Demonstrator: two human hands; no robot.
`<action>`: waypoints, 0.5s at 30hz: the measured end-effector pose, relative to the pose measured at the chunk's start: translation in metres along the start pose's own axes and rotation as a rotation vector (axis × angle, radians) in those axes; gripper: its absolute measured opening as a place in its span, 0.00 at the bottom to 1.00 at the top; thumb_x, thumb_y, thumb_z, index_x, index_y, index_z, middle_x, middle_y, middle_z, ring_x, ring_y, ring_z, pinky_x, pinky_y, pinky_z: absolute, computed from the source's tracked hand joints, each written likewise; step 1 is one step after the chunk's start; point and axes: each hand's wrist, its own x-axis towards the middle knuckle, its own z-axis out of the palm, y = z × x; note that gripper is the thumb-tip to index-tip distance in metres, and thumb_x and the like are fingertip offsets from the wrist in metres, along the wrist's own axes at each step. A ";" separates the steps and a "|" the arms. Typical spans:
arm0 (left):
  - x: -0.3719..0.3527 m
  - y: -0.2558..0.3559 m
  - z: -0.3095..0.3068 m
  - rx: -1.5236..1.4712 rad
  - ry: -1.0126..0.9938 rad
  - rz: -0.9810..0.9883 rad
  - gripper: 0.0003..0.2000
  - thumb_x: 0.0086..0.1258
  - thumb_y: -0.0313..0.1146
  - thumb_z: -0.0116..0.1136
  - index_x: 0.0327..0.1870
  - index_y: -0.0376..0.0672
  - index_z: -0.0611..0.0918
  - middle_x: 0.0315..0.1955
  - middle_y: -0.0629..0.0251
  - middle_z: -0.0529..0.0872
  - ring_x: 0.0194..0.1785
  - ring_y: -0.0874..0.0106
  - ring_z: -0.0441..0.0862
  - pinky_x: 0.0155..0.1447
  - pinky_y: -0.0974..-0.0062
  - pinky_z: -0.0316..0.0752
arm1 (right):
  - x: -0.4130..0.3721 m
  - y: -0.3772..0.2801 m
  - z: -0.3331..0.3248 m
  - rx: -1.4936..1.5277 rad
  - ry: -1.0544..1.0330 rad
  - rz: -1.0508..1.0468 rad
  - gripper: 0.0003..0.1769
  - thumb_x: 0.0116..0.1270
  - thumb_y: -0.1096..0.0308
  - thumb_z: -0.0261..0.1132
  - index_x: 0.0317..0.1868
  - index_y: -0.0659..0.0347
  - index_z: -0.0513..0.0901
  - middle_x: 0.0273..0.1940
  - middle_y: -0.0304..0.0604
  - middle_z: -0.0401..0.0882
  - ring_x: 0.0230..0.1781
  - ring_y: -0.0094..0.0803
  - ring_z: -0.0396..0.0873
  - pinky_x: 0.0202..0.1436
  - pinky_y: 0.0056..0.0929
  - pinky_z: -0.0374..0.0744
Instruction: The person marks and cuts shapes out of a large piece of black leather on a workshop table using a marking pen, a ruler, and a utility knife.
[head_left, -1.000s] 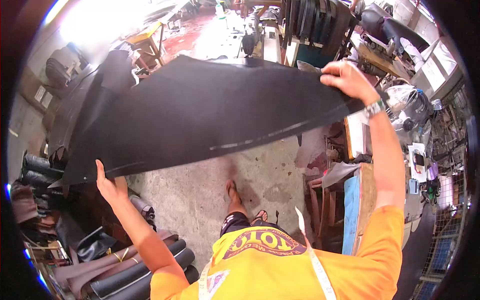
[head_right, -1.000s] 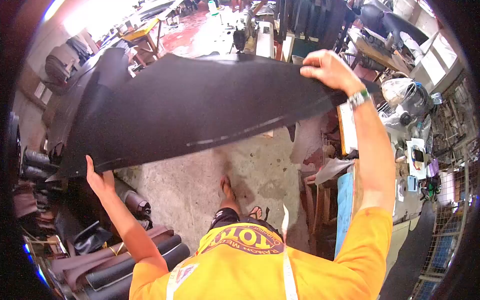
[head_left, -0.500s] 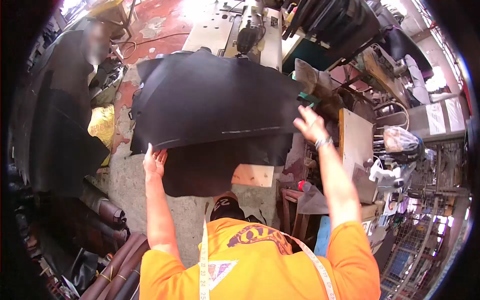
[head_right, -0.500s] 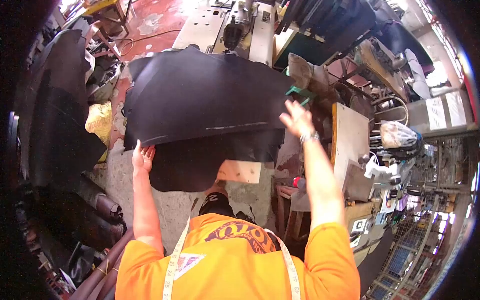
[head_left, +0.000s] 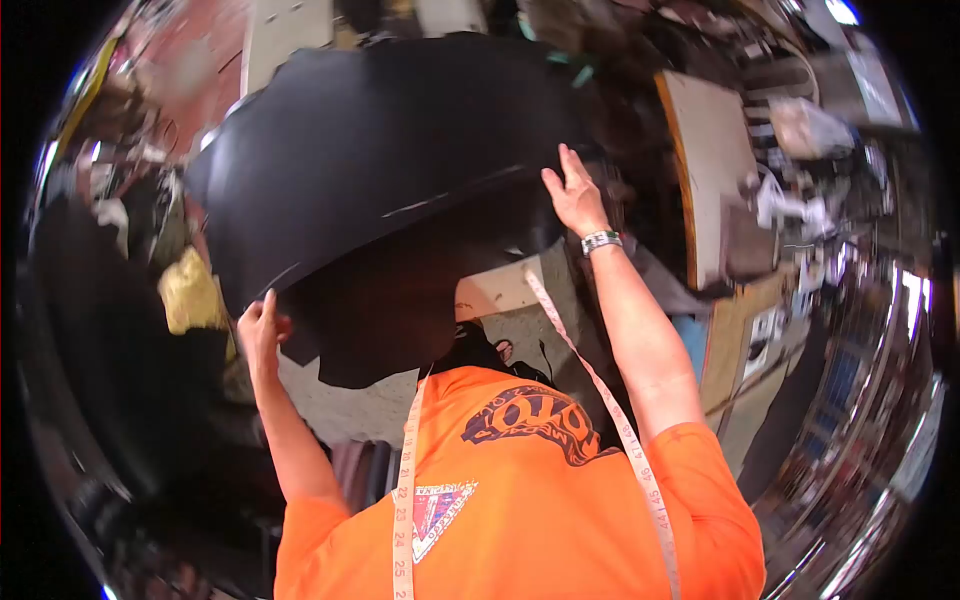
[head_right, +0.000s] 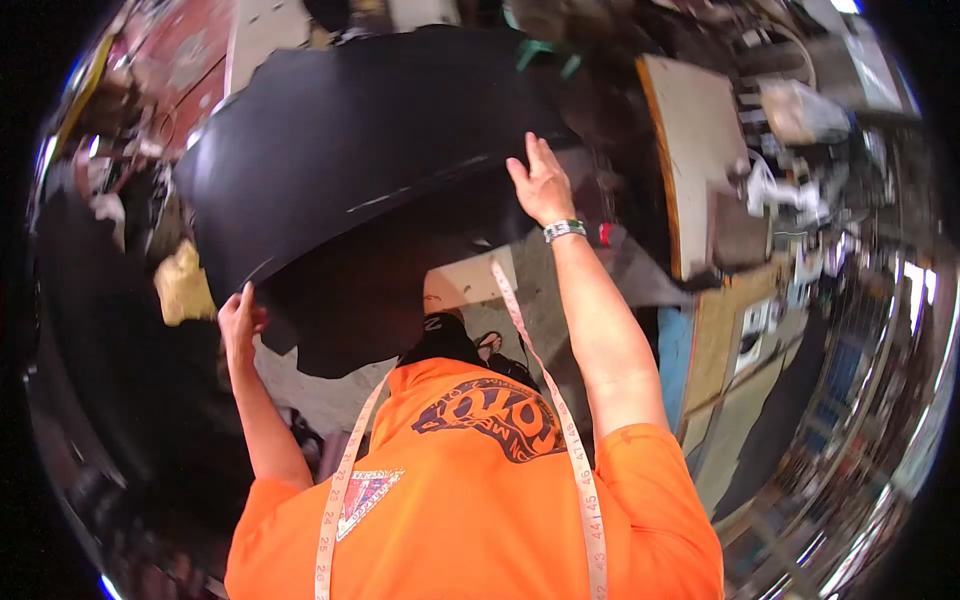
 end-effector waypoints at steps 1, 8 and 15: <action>-0.003 0.008 -0.001 0.135 -0.008 0.097 0.20 0.76 0.51 0.63 0.32 0.43 0.79 0.20 0.65 0.83 0.20 0.76 0.80 0.24 0.80 0.72 | -0.018 0.003 -0.002 -0.013 0.083 -0.020 0.36 0.77 0.48 0.59 0.75 0.65 0.70 0.70 0.65 0.72 0.74 0.56 0.69 0.76 0.44 0.68; -0.080 0.083 0.119 0.082 -0.247 0.560 0.14 0.75 0.42 0.66 0.35 0.39 0.82 0.20 0.69 0.81 0.22 0.80 0.77 0.27 0.81 0.73 | -0.274 0.033 -0.028 0.224 -0.201 0.444 0.25 0.76 0.51 0.59 0.61 0.62 0.82 0.53 0.61 0.84 0.56 0.58 0.81 0.59 0.50 0.79; -0.273 0.017 0.271 0.505 -0.926 1.130 0.12 0.75 0.33 0.63 0.33 0.34 0.79 0.20 0.70 0.77 0.28 0.81 0.72 0.34 0.78 0.70 | -0.700 0.079 0.040 0.301 -0.142 1.278 0.24 0.71 0.47 0.61 0.54 0.57 0.86 0.51 0.57 0.86 0.55 0.52 0.84 0.57 0.45 0.81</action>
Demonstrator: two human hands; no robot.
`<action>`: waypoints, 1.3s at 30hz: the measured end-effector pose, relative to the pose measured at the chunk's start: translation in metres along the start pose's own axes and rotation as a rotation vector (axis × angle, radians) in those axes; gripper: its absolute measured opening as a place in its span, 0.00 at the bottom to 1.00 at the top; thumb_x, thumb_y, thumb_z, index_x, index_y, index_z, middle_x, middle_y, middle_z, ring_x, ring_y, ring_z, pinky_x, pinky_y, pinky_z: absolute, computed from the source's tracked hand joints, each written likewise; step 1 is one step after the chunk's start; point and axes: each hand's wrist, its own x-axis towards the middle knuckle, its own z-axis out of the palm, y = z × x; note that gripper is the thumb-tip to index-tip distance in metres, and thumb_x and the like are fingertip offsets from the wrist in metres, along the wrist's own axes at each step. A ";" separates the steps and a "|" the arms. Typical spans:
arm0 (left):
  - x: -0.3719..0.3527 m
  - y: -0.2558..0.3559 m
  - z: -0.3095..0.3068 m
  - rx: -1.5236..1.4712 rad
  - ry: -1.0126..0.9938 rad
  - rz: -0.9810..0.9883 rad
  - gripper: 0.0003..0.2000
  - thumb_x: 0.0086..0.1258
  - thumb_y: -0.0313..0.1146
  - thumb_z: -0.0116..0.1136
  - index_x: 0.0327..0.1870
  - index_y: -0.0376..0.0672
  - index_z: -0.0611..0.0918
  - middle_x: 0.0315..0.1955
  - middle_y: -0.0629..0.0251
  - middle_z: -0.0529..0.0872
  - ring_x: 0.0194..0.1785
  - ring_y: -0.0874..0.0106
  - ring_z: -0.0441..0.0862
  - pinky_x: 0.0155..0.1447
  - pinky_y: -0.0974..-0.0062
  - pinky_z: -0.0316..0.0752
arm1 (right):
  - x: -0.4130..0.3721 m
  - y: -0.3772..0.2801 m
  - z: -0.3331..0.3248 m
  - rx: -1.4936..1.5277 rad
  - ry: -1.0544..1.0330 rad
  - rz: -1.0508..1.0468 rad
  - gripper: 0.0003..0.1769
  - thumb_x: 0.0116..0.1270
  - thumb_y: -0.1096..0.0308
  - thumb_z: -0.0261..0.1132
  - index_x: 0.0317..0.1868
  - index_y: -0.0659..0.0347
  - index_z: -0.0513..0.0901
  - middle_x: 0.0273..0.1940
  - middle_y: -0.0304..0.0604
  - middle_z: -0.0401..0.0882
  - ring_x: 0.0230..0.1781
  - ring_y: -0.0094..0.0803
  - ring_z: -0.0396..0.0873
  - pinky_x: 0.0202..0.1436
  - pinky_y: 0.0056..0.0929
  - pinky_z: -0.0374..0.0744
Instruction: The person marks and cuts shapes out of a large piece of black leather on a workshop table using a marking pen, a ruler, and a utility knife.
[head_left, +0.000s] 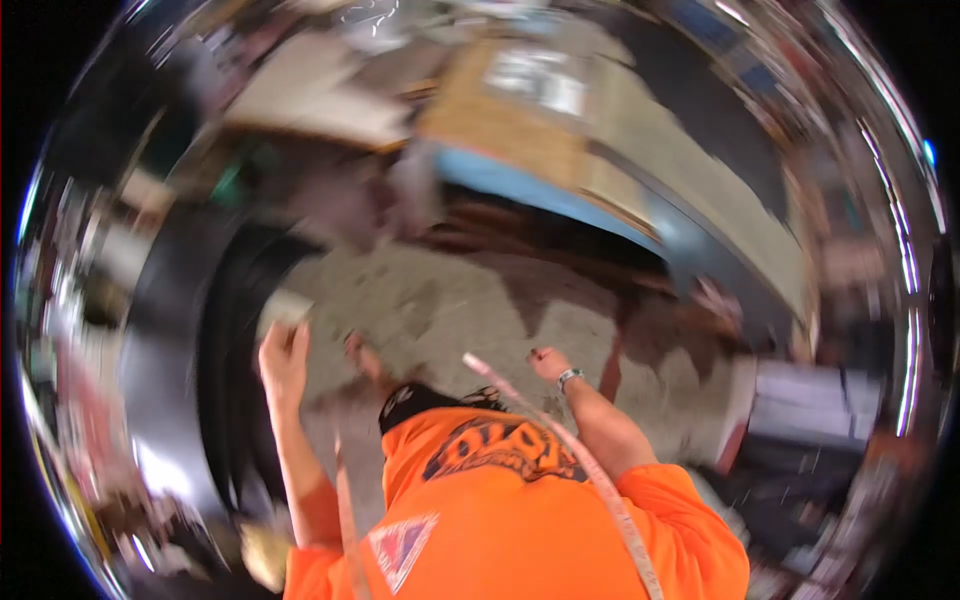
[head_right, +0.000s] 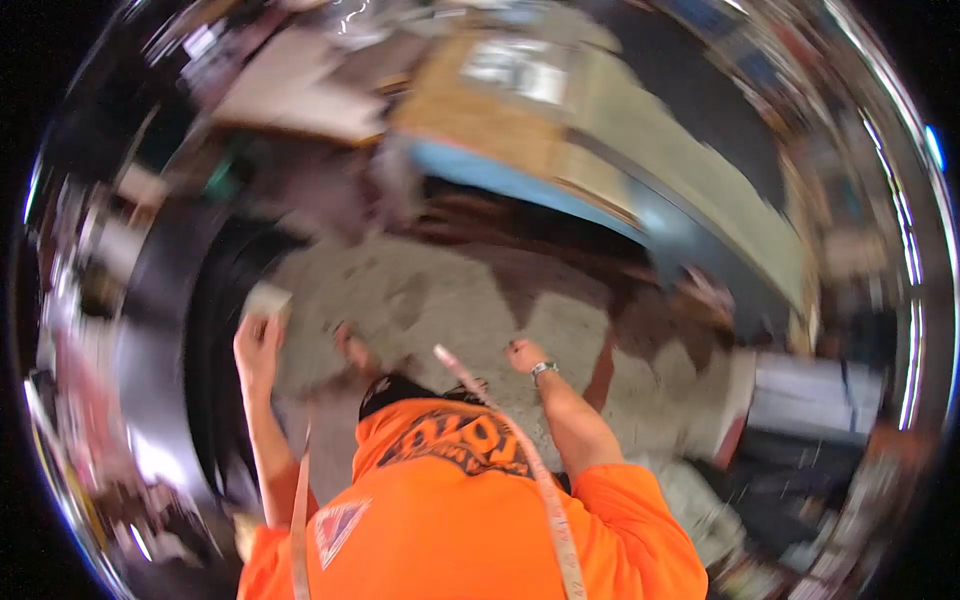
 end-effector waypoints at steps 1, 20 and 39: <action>-0.008 0.014 0.043 0.003 -0.081 0.028 0.11 0.75 0.32 0.63 0.32 0.35 0.78 0.20 0.70 0.76 0.28 0.81 0.70 0.35 0.77 0.70 | -0.022 0.061 0.003 0.066 0.108 0.090 0.24 0.70 0.47 0.61 0.53 0.57 0.87 0.51 0.57 0.86 0.55 0.52 0.84 0.58 0.45 0.81; -0.204 0.345 0.582 0.339 -1.406 0.726 0.15 0.69 0.41 0.68 0.39 0.35 0.84 0.33 0.53 0.90 0.40 0.59 0.88 0.48 0.62 0.81 | -0.258 0.447 0.290 -0.134 0.455 -0.064 0.08 0.65 0.64 0.66 0.42 0.52 0.88 0.39 0.39 0.89 0.41 0.32 0.87 0.45 0.34 0.85; -0.304 0.505 0.893 0.618 -1.355 0.455 0.27 0.72 0.56 0.61 0.39 0.33 0.86 0.33 0.47 0.90 0.44 0.50 0.89 0.50 0.55 0.79 | -0.251 0.766 -0.310 0.999 1.048 0.438 0.20 0.77 0.58 0.65 0.59 0.62 0.84 0.47 0.43 0.89 0.47 0.27 0.84 0.52 0.30 0.81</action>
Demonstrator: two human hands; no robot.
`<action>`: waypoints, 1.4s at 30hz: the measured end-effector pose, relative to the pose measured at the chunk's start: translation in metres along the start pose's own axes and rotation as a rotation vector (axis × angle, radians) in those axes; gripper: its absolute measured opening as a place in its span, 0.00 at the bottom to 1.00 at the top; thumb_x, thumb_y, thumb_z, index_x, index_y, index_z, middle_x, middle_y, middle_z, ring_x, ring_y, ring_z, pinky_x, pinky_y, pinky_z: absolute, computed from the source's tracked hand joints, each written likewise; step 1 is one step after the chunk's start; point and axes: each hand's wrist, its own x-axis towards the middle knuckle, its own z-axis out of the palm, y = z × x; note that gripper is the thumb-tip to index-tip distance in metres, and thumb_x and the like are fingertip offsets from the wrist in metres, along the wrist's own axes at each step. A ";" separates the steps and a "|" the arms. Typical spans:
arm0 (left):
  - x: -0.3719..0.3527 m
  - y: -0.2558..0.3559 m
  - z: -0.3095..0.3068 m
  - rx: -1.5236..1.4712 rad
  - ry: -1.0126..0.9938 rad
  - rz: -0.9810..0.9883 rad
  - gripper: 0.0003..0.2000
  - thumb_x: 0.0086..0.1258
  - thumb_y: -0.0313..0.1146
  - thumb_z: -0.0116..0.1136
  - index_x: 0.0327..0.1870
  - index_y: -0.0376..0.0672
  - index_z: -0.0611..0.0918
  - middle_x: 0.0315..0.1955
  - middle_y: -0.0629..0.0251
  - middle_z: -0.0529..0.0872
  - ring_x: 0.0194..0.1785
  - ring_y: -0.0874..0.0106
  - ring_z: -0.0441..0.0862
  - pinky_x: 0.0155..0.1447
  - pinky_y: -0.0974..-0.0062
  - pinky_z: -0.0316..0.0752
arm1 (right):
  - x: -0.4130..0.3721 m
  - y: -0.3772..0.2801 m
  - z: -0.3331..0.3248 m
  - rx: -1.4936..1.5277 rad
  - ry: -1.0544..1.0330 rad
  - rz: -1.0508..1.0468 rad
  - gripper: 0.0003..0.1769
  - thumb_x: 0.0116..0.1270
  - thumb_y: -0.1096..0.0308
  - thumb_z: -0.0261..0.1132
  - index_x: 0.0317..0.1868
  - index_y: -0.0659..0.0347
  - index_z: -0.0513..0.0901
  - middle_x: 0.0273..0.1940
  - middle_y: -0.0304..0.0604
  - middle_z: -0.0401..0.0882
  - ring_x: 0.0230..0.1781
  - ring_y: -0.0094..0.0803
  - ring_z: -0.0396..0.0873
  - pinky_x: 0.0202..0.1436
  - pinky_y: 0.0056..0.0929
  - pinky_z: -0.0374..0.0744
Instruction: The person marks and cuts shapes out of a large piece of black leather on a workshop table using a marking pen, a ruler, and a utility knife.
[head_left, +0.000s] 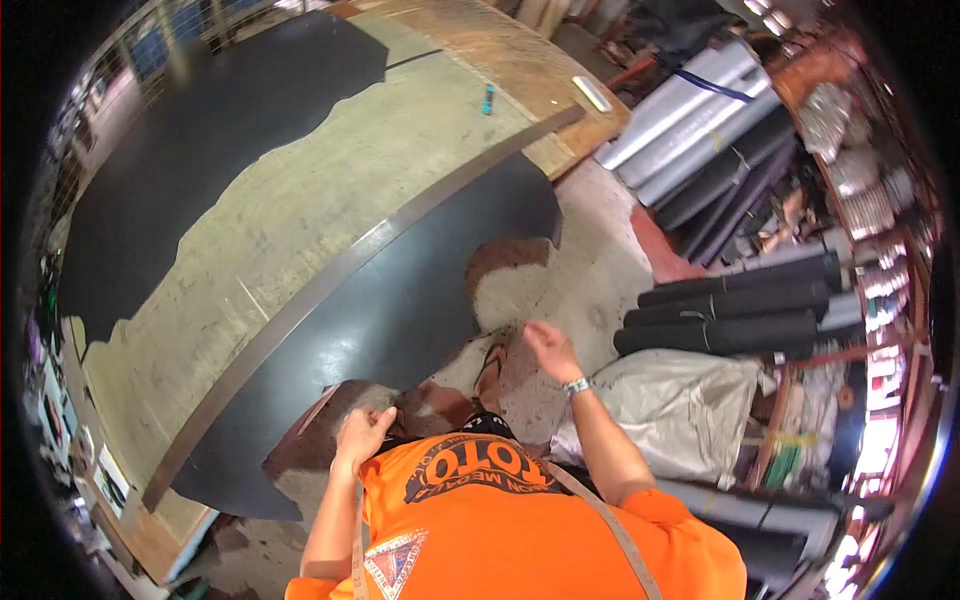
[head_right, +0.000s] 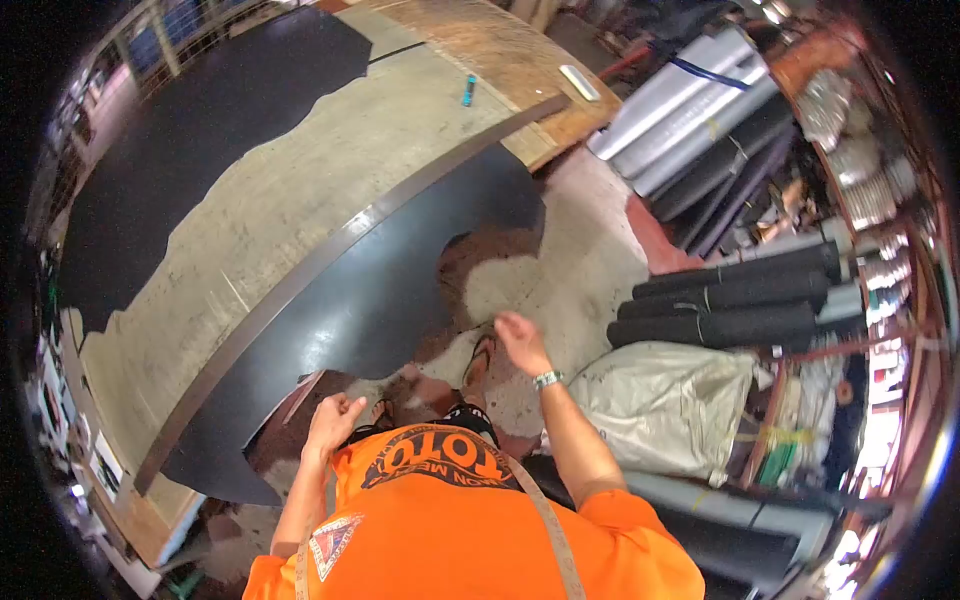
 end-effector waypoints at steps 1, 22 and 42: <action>0.006 -0.003 0.012 -0.129 0.070 -0.079 0.27 0.72 0.57 0.60 0.39 0.33 0.85 0.33 0.48 0.90 0.44 0.52 0.89 0.50 0.56 0.79 | 0.039 -0.015 -0.014 -0.033 0.010 -0.055 0.19 0.76 0.58 0.65 0.58 0.63 0.84 0.50 0.47 0.90 0.50 0.31 0.86 0.55 0.31 0.81; 0.094 0.107 0.140 -1.725 1.209 -0.303 0.14 0.75 0.42 0.67 0.49 0.40 0.86 0.37 0.69 0.90 0.34 0.77 0.85 0.38 0.76 0.79 | 0.568 -0.091 -0.160 -0.767 -0.530 -0.925 0.35 0.46 0.58 0.83 0.49 0.65 0.75 0.48 0.53 0.75 0.52 0.55 0.74 0.57 0.49 0.74; 0.123 0.148 0.094 -1.755 1.508 -0.342 0.16 0.73 0.38 0.69 0.47 0.34 0.80 0.44 0.58 0.85 0.43 0.65 0.83 0.51 0.60 0.81 | 0.556 -0.339 -0.212 -1.148 -0.434 -1.031 0.39 0.54 0.49 0.81 0.59 0.65 0.79 0.55 0.56 0.83 0.54 0.50 0.81 0.58 0.42 0.79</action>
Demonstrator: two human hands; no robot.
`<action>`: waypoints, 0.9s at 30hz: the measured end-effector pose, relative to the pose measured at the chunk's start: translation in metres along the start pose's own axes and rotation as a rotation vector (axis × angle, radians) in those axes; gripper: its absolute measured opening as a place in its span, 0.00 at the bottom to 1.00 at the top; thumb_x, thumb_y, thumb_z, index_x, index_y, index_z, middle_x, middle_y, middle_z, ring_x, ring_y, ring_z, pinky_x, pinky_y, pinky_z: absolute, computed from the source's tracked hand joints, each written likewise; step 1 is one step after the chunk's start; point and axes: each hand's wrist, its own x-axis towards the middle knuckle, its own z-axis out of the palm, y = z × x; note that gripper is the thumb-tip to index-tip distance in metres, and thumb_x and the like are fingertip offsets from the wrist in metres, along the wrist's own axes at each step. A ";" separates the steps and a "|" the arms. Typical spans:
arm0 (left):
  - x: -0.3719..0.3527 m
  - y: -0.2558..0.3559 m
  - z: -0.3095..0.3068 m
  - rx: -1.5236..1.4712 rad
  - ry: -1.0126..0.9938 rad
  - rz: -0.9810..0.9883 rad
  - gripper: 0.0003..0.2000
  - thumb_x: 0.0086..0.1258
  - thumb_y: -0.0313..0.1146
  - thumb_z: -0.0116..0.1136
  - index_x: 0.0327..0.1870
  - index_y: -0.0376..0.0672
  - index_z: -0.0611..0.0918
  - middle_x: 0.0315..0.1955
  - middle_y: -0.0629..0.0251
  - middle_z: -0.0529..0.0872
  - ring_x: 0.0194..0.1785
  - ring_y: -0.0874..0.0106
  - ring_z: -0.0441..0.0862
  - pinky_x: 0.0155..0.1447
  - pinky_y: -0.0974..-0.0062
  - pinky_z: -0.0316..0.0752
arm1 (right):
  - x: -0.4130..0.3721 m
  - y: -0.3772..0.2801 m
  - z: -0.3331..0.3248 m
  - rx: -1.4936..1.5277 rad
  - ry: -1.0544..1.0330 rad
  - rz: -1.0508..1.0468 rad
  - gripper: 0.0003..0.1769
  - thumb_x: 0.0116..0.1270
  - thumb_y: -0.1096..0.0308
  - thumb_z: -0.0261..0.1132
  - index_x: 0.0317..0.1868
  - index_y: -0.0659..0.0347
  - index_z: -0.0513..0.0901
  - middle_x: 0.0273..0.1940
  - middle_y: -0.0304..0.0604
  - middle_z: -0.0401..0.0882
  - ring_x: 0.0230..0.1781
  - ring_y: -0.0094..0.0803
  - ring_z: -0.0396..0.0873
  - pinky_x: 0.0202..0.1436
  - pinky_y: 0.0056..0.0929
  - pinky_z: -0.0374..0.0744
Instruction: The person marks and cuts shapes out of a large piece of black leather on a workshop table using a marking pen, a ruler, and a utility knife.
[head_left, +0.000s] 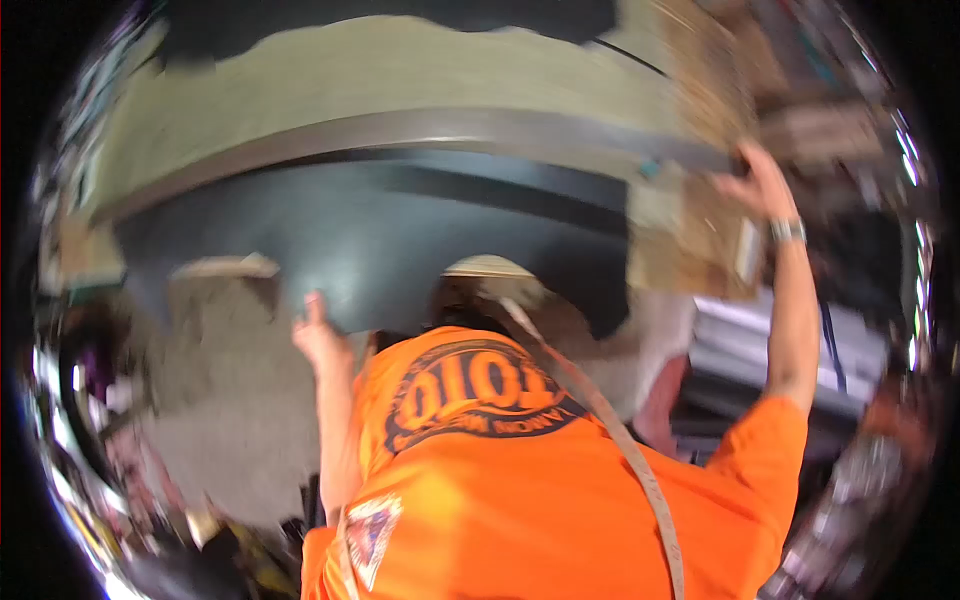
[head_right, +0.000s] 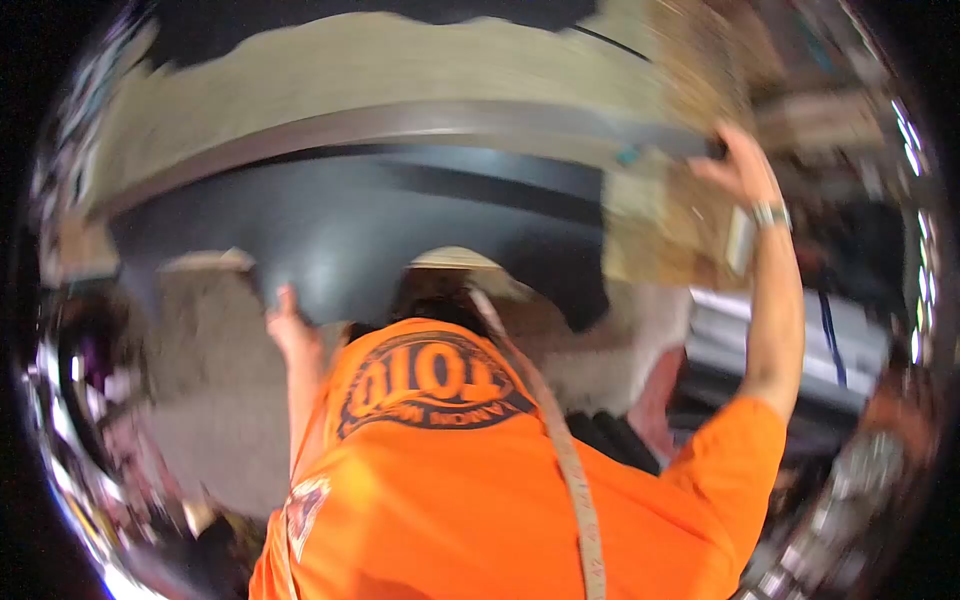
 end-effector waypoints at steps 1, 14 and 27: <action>0.011 0.003 0.006 -0.015 0.025 0.033 0.17 0.74 0.33 0.68 0.55 0.30 0.80 0.52 0.54 0.86 0.51 0.62 0.85 0.57 0.58 0.82 | -0.003 0.027 -0.006 -0.008 0.228 -0.174 0.31 0.56 0.54 0.81 0.52 0.64 0.79 0.46 0.49 0.79 0.49 0.41 0.78 0.54 0.37 0.77; 0.097 0.032 0.053 0.329 0.144 0.209 0.31 0.69 0.35 0.73 0.65 0.21 0.74 0.56 0.48 0.83 0.53 0.67 0.78 0.59 0.65 0.76 | -0.024 0.006 -0.012 0.054 0.139 -0.102 0.33 0.56 0.59 0.81 0.56 0.66 0.78 0.51 0.48 0.80 0.51 0.43 0.78 0.53 0.37 0.77; 0.053 0.008 0.053 0.226 -0.017 -0.031 0.25 0.71 0.39 0.70 0.53 0.24 0.75 0.46 0.48 0.82 0.38 0.61 0.85 0.31 0.60 0.89 | -0.048 -0.025 0.207 0.366 -0.022 0.077 0.37 0.54 0.57 0.81 0.60 0.63 0.79 0.58 0.60 0.80 0.60 0.58 0.78 0.61 0.47 0.77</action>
